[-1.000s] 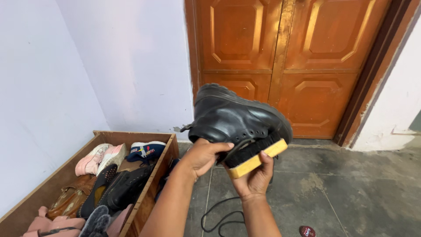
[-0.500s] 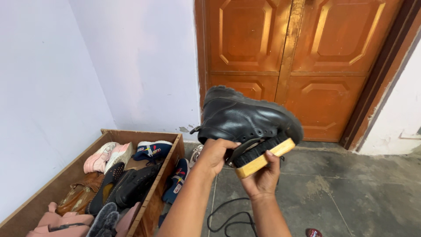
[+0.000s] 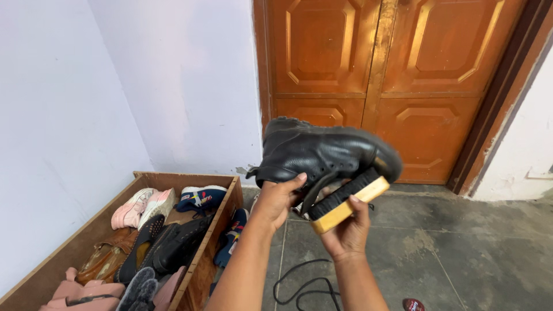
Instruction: The person uses a brush to rub the surface of a black boot, focusing on the toe and sides. They rotate the boot to access different areas and continue brushing the upper leather and sole edges.
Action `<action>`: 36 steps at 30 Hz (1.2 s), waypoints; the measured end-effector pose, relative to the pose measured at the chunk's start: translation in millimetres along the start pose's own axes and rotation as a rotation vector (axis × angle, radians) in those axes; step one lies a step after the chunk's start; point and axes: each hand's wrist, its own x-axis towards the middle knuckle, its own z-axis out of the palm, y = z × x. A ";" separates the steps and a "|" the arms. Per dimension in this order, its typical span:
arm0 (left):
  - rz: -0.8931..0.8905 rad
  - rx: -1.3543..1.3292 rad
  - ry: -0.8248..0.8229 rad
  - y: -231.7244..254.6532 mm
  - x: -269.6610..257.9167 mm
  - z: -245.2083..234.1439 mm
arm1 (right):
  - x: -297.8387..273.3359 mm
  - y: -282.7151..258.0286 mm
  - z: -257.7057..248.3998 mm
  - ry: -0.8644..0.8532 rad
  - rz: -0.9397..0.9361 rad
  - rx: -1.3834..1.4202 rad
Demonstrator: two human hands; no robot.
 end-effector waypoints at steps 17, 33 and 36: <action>0.490 1.102 -0.101 0.0 -15.9 27.7 | 8.3 14.4 -7.8 0.080 0.062 0.053; 0.460 0.678 0.256 23.9 -17.9 61.4 | 13.3 8.8 14.9 0.118 0.180 -0.297; 0.379 0.477 0.436 32.6 -4.9 48.9 | 17.6 9.4 15.5 0.166 0.372 -0.668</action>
